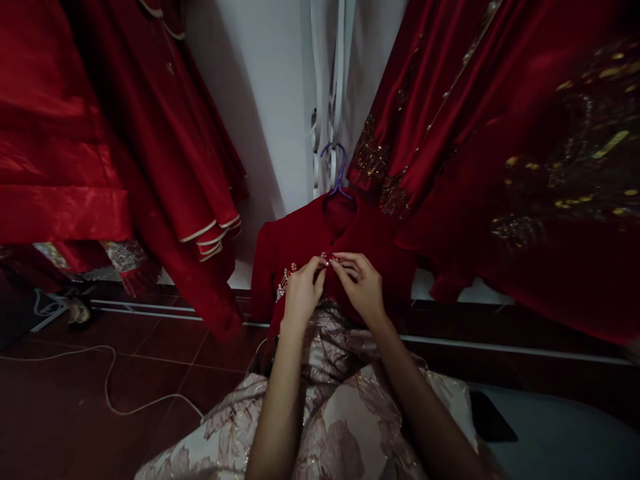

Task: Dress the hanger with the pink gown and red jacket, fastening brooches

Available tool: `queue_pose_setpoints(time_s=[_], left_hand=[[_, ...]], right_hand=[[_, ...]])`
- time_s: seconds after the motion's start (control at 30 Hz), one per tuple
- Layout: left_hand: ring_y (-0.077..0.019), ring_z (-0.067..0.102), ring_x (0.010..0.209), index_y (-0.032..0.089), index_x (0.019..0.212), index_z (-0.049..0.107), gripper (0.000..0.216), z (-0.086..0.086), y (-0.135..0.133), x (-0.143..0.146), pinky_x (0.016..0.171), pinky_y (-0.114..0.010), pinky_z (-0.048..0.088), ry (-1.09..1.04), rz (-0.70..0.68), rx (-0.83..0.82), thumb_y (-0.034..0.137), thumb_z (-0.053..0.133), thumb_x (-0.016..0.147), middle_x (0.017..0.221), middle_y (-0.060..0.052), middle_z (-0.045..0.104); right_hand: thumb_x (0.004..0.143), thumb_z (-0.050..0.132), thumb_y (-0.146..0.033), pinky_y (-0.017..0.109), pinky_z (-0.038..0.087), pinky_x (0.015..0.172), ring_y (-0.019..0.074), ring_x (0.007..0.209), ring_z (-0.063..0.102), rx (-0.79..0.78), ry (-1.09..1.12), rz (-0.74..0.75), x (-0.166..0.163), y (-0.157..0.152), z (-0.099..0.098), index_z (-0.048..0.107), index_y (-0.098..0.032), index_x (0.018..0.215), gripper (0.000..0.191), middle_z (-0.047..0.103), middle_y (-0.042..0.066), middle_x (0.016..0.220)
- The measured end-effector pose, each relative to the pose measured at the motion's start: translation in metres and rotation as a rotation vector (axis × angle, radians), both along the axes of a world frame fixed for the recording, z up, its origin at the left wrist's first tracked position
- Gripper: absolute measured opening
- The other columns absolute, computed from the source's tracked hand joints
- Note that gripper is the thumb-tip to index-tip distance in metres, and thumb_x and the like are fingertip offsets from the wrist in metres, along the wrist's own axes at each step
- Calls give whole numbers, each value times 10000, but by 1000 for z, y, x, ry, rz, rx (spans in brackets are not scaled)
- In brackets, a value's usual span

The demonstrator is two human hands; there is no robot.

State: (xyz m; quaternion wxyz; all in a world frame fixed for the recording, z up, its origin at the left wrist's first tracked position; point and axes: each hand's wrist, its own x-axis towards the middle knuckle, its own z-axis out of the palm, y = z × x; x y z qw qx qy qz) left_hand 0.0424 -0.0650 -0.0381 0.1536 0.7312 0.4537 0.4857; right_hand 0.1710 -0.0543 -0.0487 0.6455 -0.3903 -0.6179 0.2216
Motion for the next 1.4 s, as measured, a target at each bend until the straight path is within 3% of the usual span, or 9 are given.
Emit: queue_pose_setpoints(time_s=[0.23,0.6,1.4], left_hand=[[-165,614,900,238,954,546,141,14,-11,-2,819,-286,475,87,-1,84,223,468,838,971,-35,645],[-156,622,849,232,943,555,135,6,-7,1,785,-267,477,21,23,57,273,468,847,939,-32,643],[-149,598,839,194,988,532,162,5,-3,4,755,-248,445,216,27,125,237,411,889,918,-51,615]], right_hand=[[787,593,-324,295,564,739,151,839,619,21,3,2,1,-7,7,668,-244,1005,244,594,50,984],[765,626,-334,292,575,777,155,889,614,1,19,52,3,-5,5,679,-258,1027,277,591,39,985],[752,640,-314,295,566,812,144,901,605,-17,86,140,7,5,-6,655,-233,1081,339,545,49,1068]])
